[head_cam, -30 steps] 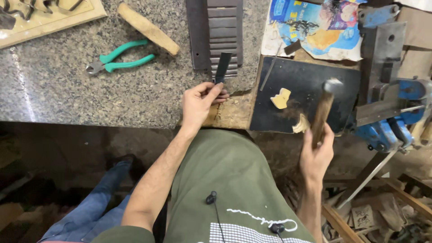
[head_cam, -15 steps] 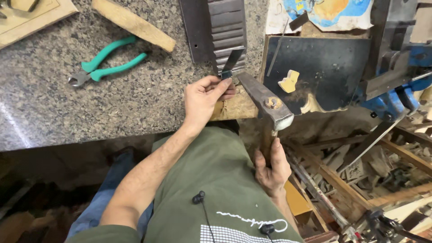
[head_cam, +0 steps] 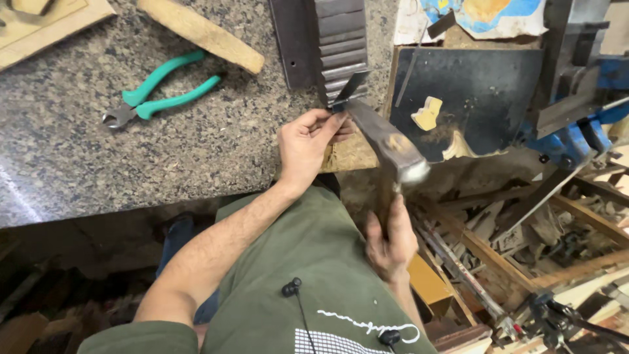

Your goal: The person uses a bandsaw to cut a metal strip, then repeatedly hammers the cut piece into a metal jig to bend it. The person inspects the bent metal piece and repeats the cutting and hammering process on additional pieces.

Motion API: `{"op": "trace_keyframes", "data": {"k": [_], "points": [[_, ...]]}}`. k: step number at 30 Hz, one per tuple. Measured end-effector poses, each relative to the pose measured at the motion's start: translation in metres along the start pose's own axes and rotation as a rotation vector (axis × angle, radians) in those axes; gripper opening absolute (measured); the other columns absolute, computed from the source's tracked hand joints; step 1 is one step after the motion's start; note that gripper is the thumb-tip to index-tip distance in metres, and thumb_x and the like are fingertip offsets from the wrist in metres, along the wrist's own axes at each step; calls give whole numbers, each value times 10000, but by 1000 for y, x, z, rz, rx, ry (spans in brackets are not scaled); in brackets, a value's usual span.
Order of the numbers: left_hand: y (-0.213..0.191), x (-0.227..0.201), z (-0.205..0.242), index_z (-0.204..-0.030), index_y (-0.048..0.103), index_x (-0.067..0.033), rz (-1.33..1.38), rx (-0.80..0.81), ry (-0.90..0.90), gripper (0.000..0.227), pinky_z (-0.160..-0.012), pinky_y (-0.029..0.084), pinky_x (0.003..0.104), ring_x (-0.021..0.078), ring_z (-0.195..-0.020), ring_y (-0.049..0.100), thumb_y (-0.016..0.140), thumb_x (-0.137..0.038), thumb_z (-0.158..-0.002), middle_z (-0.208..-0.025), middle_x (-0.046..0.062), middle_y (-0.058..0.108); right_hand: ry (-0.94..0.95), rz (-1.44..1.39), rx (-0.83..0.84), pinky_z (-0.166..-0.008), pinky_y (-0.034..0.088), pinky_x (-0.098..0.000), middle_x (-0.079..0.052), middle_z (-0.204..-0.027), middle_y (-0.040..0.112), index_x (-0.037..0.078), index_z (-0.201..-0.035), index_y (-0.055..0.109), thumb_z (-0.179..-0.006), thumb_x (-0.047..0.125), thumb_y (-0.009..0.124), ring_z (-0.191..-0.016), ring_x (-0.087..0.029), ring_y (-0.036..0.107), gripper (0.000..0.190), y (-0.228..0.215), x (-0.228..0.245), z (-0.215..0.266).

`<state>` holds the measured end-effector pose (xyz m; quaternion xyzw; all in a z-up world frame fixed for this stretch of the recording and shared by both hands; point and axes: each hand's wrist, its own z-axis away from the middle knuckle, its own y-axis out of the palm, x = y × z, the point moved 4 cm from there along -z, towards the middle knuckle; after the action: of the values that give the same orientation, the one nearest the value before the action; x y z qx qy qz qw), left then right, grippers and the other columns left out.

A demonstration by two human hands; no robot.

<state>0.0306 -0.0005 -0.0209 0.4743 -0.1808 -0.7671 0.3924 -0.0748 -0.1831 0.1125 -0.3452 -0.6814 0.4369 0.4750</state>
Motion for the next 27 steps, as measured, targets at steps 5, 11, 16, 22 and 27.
{"op": "trace_keyframes", "data": {"k": [5, 11, 16, 22, 27], "points": [[0, -1, -5, -1073, 707, 107, -18, -21, -7, 169, -807, 658, 296, 181, -876, 767, 676, -44, -1003, -972, 148, 767, 70, -317, -115, -873, 622, -363, -169, -1035, 719, -61, -1475, 442, -988, 2, 671, -827, -234, 714, 541, 0, 7, -9], [-2, 5, -3, -1067, 701, 103, 17, -15, -14, 162, -819, 663, 296, 182, -890, 772, 665, -46, -1014, -984, 156, 765, 66, -143, -37, -815, 608, -400, -245, -1099, 696, -45, -1436, 491, -957, -36, 682, -873, -295, 717, 516, 2, 13, -3], [-4, 7, -4, -1050, 689, 101, 65, -23, -23, 147, -804, 668, 299, 188, -897, 780, 659, -36, -1006, -985, 156, 761, 55, -407, -130, -764, 624, -343, -260, -1217, 707, 57, -1516, 448, -990, -29, 682, -865, -237, 728, 582, 7, 9, 0], [1, 8, -4, -1051, 680, 99, 14, -35, 4, 163, -786, 667, 302, 194, -885, 770, 669, -59, -1014, -970, 160, 759, 25, -42, 10, -854, 593, -391, -267, -1256, 676, -87, -1462, 483, -969, 51, 731, -1001, -363, 729, 569, 9, 8, 2], [-5, 12, -1, -1050, 680, 95, 70, -11, -14, 158, -797, 661, 304, 185, -887, 767, 671, -57, -1009, -980, 158, 759, 30, -14, 14, -837, 590, -399, -255, -1166, 690, -100, -1368, 559, -919, 31, 749, -947, -371, 729, 504, 9, 14, -4]]}}
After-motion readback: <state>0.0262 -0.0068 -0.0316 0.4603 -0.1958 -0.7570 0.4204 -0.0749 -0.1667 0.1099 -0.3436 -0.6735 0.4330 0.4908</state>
